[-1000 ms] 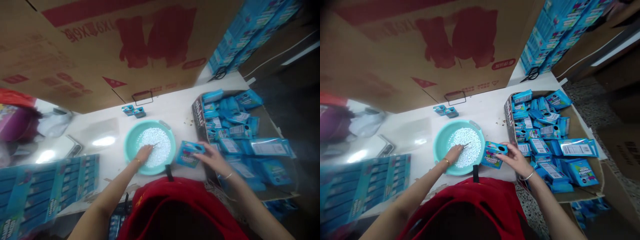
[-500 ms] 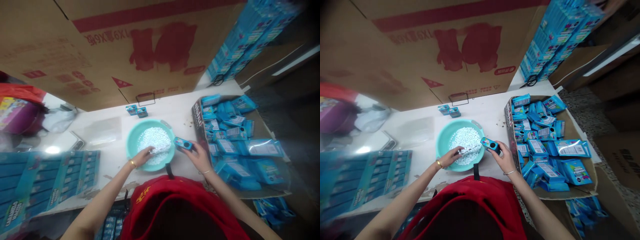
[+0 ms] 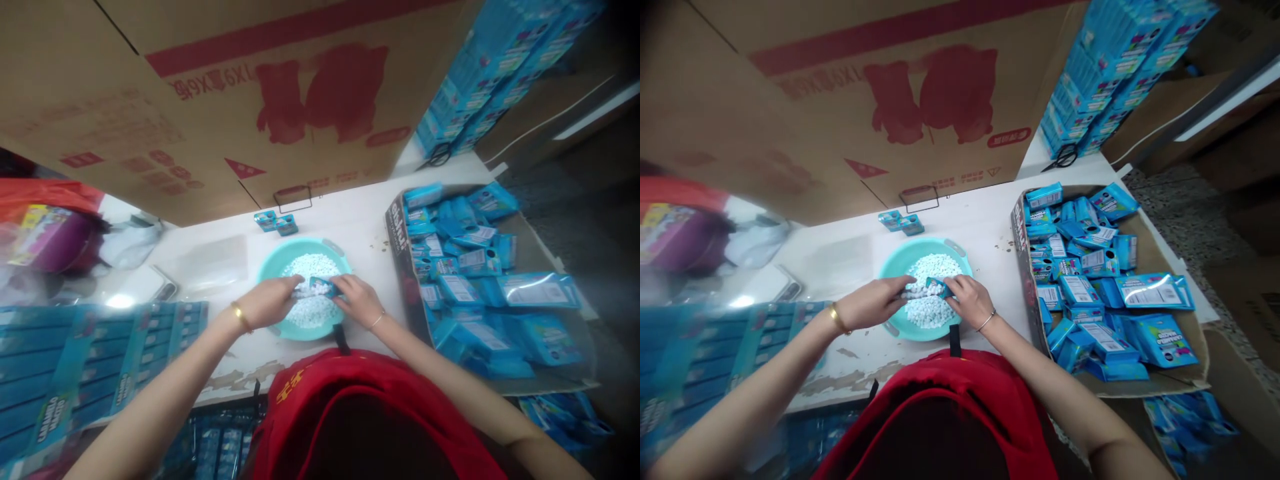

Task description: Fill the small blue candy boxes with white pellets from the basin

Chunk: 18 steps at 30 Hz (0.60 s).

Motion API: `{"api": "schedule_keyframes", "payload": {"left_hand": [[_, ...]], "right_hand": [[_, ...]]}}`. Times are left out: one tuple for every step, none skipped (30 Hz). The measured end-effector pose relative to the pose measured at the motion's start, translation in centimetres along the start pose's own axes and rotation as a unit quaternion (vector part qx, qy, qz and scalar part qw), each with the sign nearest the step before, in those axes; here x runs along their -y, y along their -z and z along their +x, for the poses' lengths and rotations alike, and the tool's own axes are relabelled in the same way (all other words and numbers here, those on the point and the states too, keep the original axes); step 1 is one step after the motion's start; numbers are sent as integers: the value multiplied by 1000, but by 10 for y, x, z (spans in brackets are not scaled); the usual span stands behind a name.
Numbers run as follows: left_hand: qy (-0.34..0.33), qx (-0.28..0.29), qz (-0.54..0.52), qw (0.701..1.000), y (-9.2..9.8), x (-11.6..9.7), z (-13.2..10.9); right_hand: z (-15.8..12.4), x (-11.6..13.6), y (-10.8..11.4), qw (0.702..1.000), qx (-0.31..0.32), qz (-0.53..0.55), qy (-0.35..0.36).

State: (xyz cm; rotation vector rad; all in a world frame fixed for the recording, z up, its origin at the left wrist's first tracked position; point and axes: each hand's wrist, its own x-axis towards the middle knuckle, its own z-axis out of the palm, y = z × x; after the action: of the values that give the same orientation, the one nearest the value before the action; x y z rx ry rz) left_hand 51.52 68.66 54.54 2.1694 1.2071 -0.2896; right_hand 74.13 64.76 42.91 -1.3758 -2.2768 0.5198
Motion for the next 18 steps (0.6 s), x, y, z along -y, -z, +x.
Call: {"api": "schedule_keyframes", "payload": {"left_hand": [[19,10,39,999,3,-9,0],[34,19,77,996,6,-18,-1],[43,26,112,992,8,-27,-3],[47,28,141,988,10,-35,-5],[48,26,162,985,11,-40,-6],[50,20,175,983,12,-41,-7],[55,9,180,982,11,-38,-7],[63,-10,180,982,8,-31,-5],[72,-34,178,981,2,-18,-1],[79,-57,175,980,-6,-2,5],[88,-77,167,979,-17,16,13],[87,-84,159,980,-31,35,23],[89,-79,141,983,-48,54,34],[97,-63,113,987,-66,70,45],[102,-53,99,988,-85,83,55],[100,-45,85,990,-104,91,65],[95,-37,70,992,-122,96,72],[84,-31,57,994,-138,96,78]], "right_hand": [[1,2,-1,1000,7,-3,2],[1,3,-2,1000,12,-3,3],[2,4,-4,1000,15,-1,3],[2,4,-5,1000,17,2,1],[2,3,-5,1000,18,6,-2],[2,1,-6,1000,19,9,-5],[1,-1,-6,1000,18,11,-10],[0,-4,-6,1000,14,14,-17],[-1,-7,-5,999,8,17,-26],[-3,-11,-4,999,-2,23,-37],[-4,-15,-3,998,-16,33,-50],[-5,-19,-1,996,-32,48,-64],[-6,-23,1,993,-49,67,-78],[-7,-26,3,990,-65,87,-90],[-7,-28,5,986,-79,106,-100],[-7,-31,8,983,-91,120,-109],[-8,-33,10,980,-100,129,-116],[-8,-34,12,978,-107,134,-120]]}}
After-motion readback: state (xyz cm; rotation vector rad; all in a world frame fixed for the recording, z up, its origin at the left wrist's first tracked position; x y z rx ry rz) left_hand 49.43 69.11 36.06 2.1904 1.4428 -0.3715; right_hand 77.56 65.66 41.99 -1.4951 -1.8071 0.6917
